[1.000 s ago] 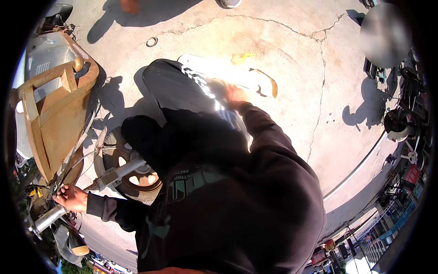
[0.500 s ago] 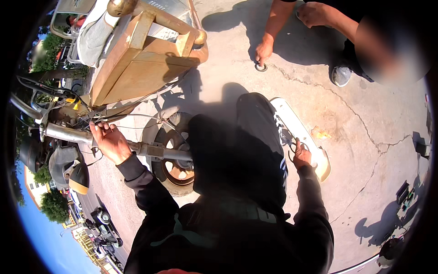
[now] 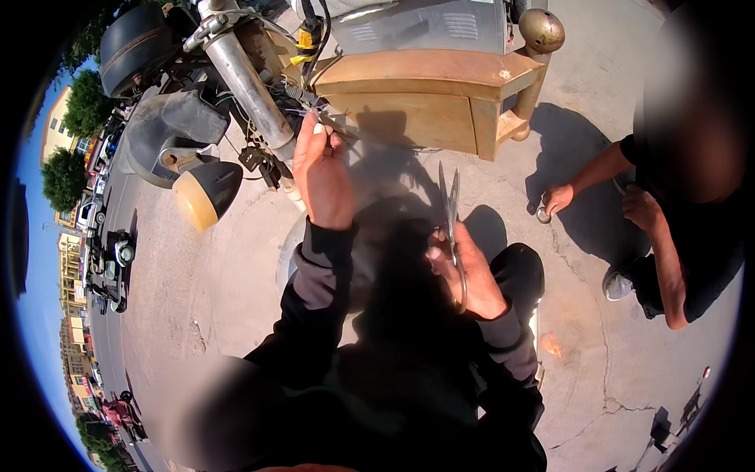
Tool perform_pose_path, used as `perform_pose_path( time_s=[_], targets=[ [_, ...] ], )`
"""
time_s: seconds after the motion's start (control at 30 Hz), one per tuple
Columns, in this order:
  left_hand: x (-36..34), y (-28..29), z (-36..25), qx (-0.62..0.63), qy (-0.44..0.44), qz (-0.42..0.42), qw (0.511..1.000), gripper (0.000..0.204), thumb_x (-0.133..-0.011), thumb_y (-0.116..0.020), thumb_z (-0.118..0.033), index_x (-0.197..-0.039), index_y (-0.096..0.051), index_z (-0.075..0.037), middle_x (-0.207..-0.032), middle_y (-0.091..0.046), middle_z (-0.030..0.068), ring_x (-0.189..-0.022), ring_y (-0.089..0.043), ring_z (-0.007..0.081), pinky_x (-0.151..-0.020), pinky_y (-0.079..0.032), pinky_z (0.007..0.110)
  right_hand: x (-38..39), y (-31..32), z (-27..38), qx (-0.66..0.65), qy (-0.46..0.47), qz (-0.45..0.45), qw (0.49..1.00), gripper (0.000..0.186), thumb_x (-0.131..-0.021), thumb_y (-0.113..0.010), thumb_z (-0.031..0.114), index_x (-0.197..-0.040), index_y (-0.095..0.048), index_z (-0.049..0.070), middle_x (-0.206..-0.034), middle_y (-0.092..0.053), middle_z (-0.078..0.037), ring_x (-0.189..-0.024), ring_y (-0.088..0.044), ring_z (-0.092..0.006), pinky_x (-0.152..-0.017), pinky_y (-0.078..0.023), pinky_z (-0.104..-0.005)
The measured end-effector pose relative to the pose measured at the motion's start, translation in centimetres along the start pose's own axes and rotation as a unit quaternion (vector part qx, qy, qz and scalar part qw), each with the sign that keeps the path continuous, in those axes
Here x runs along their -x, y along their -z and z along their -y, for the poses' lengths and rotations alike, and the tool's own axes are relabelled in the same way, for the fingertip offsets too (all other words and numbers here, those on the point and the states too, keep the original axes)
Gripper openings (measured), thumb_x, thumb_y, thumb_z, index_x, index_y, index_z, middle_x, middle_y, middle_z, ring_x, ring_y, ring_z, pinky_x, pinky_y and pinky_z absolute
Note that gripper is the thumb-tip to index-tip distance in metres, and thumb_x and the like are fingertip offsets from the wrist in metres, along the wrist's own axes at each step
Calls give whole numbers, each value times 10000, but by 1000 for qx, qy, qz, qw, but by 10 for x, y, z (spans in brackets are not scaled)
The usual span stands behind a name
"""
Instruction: The person works on the front fork of a motorcycle, using a metal rod to adjust components and a pair of scissors to cut a zip tie. They manipulate the fork assembly and secure parts while another person observes nearby.
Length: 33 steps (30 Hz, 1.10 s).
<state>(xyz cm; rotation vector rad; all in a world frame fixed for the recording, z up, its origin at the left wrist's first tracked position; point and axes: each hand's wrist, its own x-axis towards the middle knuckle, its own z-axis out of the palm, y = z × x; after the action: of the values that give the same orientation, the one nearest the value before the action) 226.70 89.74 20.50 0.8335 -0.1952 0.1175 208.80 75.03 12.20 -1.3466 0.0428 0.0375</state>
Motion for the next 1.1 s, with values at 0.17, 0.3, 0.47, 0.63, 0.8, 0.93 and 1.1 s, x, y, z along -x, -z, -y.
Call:
perform_pose_path(
  time_s=[0.17,0.3,0.47,0.63,0.8,0.93,1.1],
  targets=[
    [-1,-1,0,-87,-6,-26,996,392,-1006,-539,-81,-1377,-538,46,-830,-536,-28,-740,-473,61,-730,-431,225,-77,-49,51,230,79,-5,970,322,-1050,-527,321,-1160,-534,18,-815,-510,-34,-750,-482,-100,-691,-422,-271],
    [-7,5,4,-83,-2,-67,994,313,-1000,-561,-77,-1293,-630,8,-804,-558,-46,-705,-468,37,-657,-421,199,-107,-64,61,277,158,-21,948,314,-1050,-529,328,-1138,-552,27,-756,-506,-14,-666,-460,-84,-599,-393,-269],
    [-7,12,10,-24,2,-57,998,341,-988,-596,-124,-1291,-636,27,-962,-661,0,-819,-538,38,-702,-430,200,-113,-70,86,320,63,5,945,316,-1026,-546,305,-1091,-554,-4,-652,-538,-34,-556,-514,-160,-541,-429,-329],
    [-5,15,5,-22,16,-38,999,382,-976,-605,-105,-1321,-598,59,-958,-656,4,-809,-545,31,-684,-430,190,-117,-74,93,416,105,-47,902,390,-991,-574,385,-1089,-575,8,-675,-584,-119,-594,-563,-195,-576,-456,-364],
    [-2,18,4,38,7,0,999,419,-969,-586,-87,-1347,-557,90,-991,-658,19,-825,-569,44,-706,-443,186,-119,-79,101,450,92,-55,887,440,-966,-608,439,-1080,-602,14,-685,-593,-154,-636,-585,-237,-641,-481,-385],
    [-2,20,5,71,2,13,997,433,-977,-561,-77,-1369,-528,103,-1135,-658,71,-969,-598,86,-813,-470,216,-119,-82,98,463,105,-75,877,464,-966,-607,455,-1076,-608,4,-687,-594,-172,-637,-579,-276,-653,-483,-387],
    [4,7,-10,92,16,14,996,403,-986,-567,-47,-1375,-540,54,-845,-536,-41,-692,-442,24,-574,-376,177,-112,-90,97,451,126,-101,878,454,-983,-583,428,-1042,-600,-22,-671,-563,-202,-618,-562,-333,-645,-477,-407]
  ],
)
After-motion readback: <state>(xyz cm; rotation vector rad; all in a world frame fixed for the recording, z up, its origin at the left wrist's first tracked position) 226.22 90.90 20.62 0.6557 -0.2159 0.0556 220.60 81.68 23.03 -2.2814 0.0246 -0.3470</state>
